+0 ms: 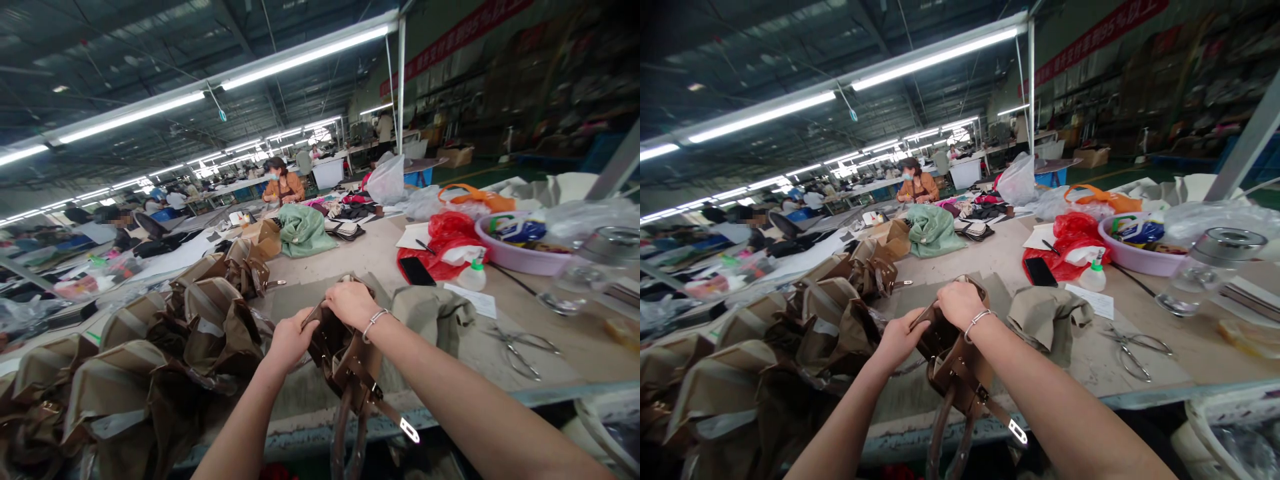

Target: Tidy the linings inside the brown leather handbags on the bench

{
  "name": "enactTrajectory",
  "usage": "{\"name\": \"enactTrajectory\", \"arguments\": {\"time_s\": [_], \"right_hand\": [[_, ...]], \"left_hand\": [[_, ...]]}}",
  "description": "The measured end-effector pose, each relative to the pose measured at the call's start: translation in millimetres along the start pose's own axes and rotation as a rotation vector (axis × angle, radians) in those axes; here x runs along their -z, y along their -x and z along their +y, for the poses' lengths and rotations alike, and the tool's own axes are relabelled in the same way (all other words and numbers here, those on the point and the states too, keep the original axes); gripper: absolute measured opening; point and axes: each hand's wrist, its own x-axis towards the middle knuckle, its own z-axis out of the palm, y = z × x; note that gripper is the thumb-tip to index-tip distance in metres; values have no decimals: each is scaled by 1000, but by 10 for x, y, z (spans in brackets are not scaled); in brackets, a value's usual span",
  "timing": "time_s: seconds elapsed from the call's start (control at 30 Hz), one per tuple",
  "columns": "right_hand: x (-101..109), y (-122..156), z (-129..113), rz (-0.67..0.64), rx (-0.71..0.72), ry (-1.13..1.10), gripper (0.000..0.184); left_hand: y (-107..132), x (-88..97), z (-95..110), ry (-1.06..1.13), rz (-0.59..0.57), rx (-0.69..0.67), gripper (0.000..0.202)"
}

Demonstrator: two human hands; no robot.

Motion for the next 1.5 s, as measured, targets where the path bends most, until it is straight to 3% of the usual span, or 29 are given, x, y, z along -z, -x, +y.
{"name": "enactTrajectory", "arguments": {"time_s": [0.1,0.2,0.33,0.6,1.0,1.2,1.5], "right_hand": [[-3,-18,33,16,-28,-7,35],[21,-12,108,10,-37,-22,37],[91,38,226,-34,59,-47,41],[145,96,365,-17,137,-40,22],[19,-29,370,56,-92,-85,24],[-29,-100,391,131,-68,-118,35],[-7,-124,404,67,-12,-111,23]], "left_hand": [[-52,46,27,-139,-58,14,27],[-79,17,45,-267,-19,77,36],[-89,-44,62,-362,16,132,38],[-84,-35,2,-354,15,112,38],[-64,-51,53,-316,9,87,39],[-67,-73,27,-327,-1,81,39],[-83,-57,32,-389,-50,86,40]]}}
